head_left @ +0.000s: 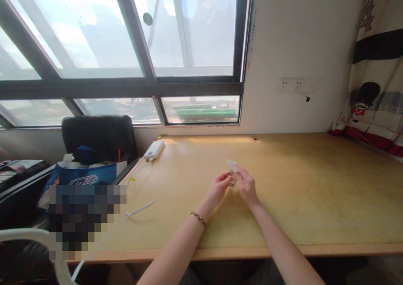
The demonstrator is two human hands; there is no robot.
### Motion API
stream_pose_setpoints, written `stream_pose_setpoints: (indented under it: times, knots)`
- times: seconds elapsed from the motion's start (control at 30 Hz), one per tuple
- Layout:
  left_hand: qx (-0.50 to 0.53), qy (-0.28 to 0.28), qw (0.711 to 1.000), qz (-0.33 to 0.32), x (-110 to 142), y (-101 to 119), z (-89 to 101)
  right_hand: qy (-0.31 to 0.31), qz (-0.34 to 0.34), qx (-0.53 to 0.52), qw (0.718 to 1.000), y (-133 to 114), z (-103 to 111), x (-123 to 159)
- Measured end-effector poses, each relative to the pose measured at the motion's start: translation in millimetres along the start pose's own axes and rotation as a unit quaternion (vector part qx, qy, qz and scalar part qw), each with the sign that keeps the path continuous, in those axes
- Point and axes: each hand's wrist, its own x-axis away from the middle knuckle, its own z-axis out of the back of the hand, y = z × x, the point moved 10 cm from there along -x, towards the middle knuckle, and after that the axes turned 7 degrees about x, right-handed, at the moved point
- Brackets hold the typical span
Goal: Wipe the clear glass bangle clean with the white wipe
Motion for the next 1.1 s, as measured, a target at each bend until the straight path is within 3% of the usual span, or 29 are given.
stream_pose_setpoints:
  times: [0.13,0.3,0.43,0.77,1.1]
  knots:
    - [0.051,-0.009,0.998,0.017,-2,-3,2.0,0.012,-0.177,-0.141,0.974,55,-4,1]
    - [0.153,0.051,0.987,-0.018,-6,6,21.7,0.013,-0.235,-0.211,0.949,73,-19,13]
    - [0.172,0.08,0.982,0.005,-6,2,30.8,0.022,-0.215,-0.164,0.963,61,-15,15]
    - [0.206,0.076,0.975,0.039,-3,-1,22.4,0.015,-0.164,-0.114,0.98,38,-6,7]
    - [0.172,0.116,0.978,-0.004,-2,8,34.0,-0.034,-0.08,-0.064,0.994,18,-16,6]
